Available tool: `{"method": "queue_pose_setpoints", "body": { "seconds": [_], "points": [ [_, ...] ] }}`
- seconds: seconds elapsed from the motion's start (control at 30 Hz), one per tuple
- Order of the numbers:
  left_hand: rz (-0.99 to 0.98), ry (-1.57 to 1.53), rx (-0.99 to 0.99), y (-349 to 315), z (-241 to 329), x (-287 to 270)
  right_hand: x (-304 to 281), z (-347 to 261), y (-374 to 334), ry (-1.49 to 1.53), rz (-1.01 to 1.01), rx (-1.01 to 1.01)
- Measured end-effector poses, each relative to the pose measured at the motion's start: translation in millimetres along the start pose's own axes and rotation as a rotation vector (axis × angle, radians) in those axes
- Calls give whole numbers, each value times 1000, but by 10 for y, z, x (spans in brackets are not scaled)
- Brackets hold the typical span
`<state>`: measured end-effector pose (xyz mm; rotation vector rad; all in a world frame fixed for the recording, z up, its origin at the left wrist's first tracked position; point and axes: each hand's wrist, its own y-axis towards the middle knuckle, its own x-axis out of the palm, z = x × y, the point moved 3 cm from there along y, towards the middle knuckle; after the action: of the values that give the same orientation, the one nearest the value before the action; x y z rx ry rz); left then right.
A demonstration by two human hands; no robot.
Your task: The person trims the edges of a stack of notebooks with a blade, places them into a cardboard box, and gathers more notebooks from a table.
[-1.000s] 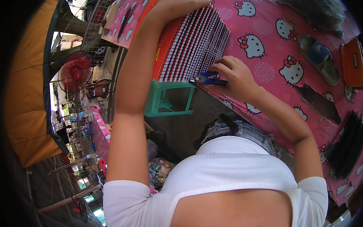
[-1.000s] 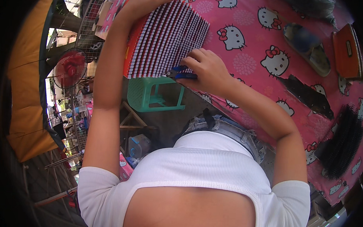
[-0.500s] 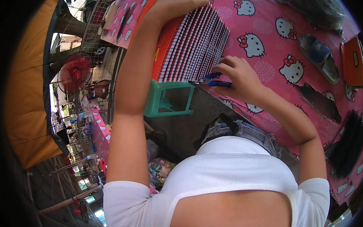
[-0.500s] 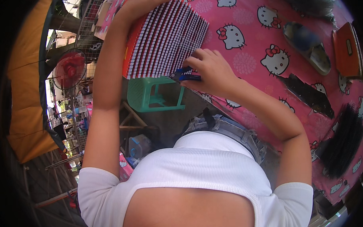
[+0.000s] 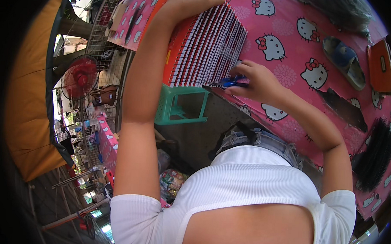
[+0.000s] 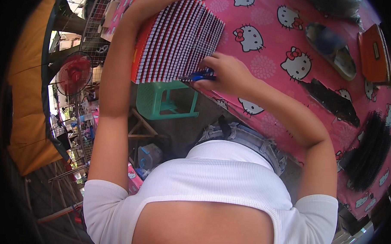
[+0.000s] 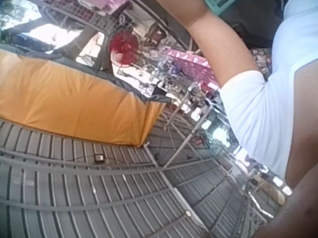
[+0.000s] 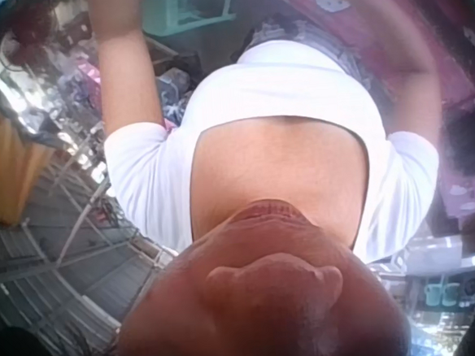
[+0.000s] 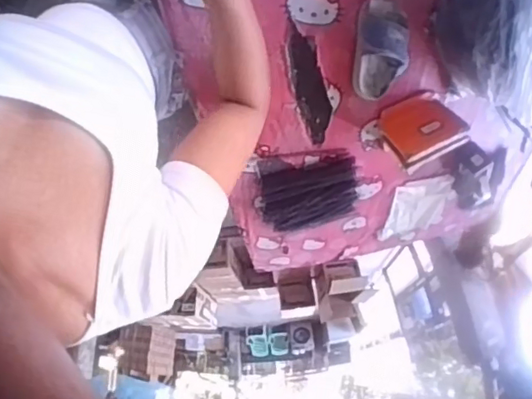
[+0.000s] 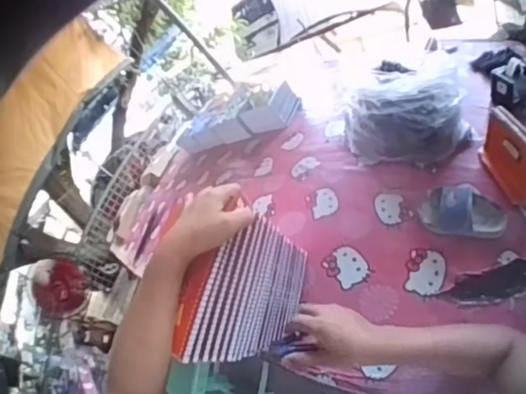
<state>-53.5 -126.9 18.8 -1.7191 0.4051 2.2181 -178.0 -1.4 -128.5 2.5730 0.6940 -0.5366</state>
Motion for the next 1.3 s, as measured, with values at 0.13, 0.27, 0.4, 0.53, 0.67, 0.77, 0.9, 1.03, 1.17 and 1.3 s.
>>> {"method": "queue_pose_setpoints", "body": {
  "seconds": [0.13,0.27,0.4,0.53,0.67,0.77,0.9,1.03,1.17,1.3],
  "points": [
    [-13,-31,-24,-6,29,0,-11,-28,-82,-304,263,-390],
    [-11,-16,6,19,7,9,49,67,25,-47,1,-91],
    [-14,-5,18,3,7,2,112,204,72,504,-296,493],
    [-20,-19,1,13,-17,12,71,88,-33,91,27,15],
    [-22,-13,-14,3,-15,17,30,-69,-56,-337,314,-347],
    [-22,-21,-14,22,-7,4,68,121,23,44,-15,3],
    [-31,-17,-17,6,3,1,146,259,57,503,-462,689],
    [-27,-13,-17,3,-5,-2,111,122,-49,5,16,-75],
    [-12,5,1,-4,-61,17,80,-32,-89,-391,281,-392],
    [-11,0,13,24,2,1,122,177,-8,102,-60,-16]
  ]
}}
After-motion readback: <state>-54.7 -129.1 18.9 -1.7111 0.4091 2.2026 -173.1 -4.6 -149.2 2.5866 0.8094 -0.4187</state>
